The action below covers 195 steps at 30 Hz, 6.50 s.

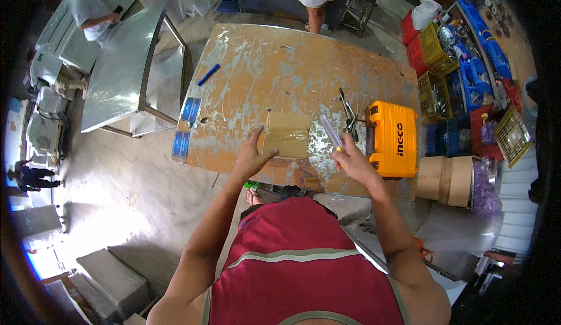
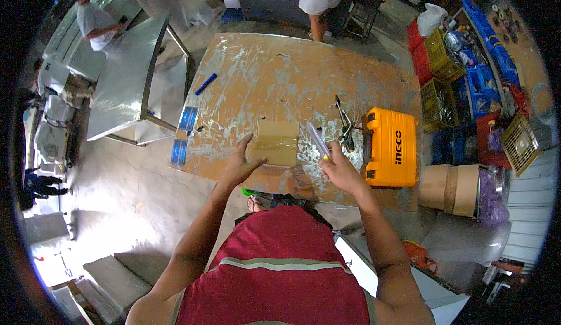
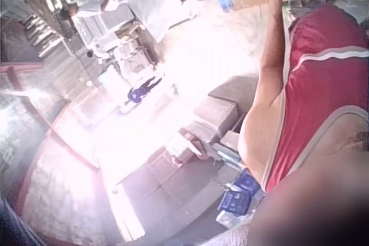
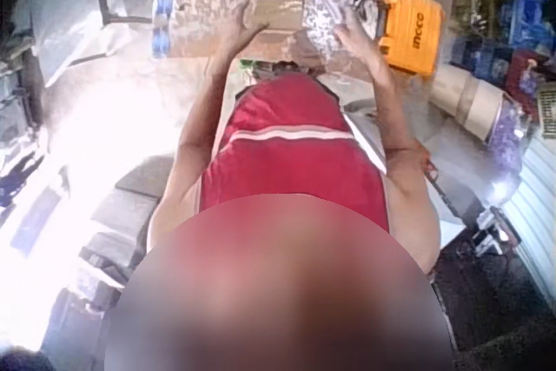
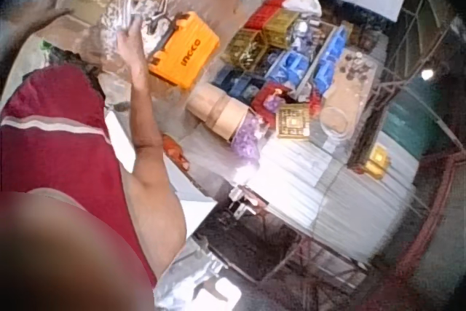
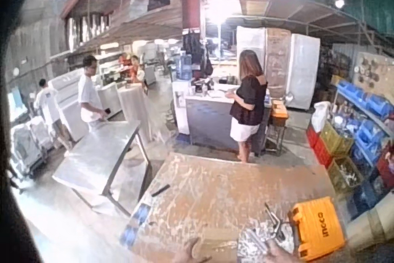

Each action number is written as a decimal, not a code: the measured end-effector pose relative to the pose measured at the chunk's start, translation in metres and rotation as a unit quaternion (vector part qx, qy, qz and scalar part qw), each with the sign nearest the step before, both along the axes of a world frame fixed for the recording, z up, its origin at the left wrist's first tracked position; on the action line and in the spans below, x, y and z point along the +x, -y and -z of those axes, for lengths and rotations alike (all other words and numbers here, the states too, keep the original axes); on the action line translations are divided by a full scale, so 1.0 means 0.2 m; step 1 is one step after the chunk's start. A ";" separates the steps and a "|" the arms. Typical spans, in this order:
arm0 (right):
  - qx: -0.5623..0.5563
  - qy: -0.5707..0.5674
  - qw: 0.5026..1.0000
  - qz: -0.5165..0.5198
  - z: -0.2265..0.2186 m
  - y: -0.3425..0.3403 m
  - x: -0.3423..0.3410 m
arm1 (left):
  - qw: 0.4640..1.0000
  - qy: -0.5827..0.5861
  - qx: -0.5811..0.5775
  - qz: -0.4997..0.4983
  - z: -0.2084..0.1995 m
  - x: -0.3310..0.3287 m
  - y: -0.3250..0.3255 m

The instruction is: The person positions a stainless steel appliance on a workbench, then uses a screwdriver to fasten screws into the front panel. They handle small hardware pieces and a cardboard box while assembling the unit in a workshop.

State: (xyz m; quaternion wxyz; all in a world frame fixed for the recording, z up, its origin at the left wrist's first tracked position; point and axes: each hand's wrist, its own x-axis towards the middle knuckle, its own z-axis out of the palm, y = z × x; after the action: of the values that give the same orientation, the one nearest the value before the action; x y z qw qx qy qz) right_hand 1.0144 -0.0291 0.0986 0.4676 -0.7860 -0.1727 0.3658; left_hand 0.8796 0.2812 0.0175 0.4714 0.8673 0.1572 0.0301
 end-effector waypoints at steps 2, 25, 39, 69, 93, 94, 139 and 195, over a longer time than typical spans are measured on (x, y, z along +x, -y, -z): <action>0.029 0.117 0.991 -0.064 -0.03 -0.06 -0.02 | 0.993 0.017 -0.117 -0.001 0.08 -0.02 0.00; -0.136 0.517 0.788 -0.304 -0.05 -0.58 -0.05 | 0.967 0.042 -0.248 -0.029 0.15 -0.07 0.00; -0.269 0.485 0.756 -0.348 -0.31 -0.26 0.04 | 0.978 0.061 -0.194 -0.036 0.17 -0.07 0.04; -0.080 0.329 0.939 0.056 0.45 -0.89 0.31 | 0.817 0.149 0.485 0.274 -0.10 -0.18 0.35; 0.015 0.485 0.837 -0.254 0.31 -0.03 0.17 | 0.910 0.058 0.385 0.142 -0.07 0.28 0.05; 0.015 0.497 0.826 -0.266 0.32 -0.05 0.22 | 0.911 0.046 0.384 0.143 -0.08 0.28 0.05; 0.154 -0.048 0.962 0.220 0.33 -0.24 -0.34 | 0.951 -0.165 0.262 -0.006 -0.34 0.38 0.33; -0.020 0.477 0.872 -0.113 0.07 -0.16 -0.03 | 0.921 -0.061 -0.362 -0.133 0.22 0.51 -0.08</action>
State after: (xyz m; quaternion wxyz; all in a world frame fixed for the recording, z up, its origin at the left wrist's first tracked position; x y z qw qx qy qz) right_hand 1.0093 0.0022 0.0841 0.2679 -0.8493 -0.4549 0.0006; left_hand 0.9818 0.2969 -0.0268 0.7344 0.6086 0.2997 -0.0199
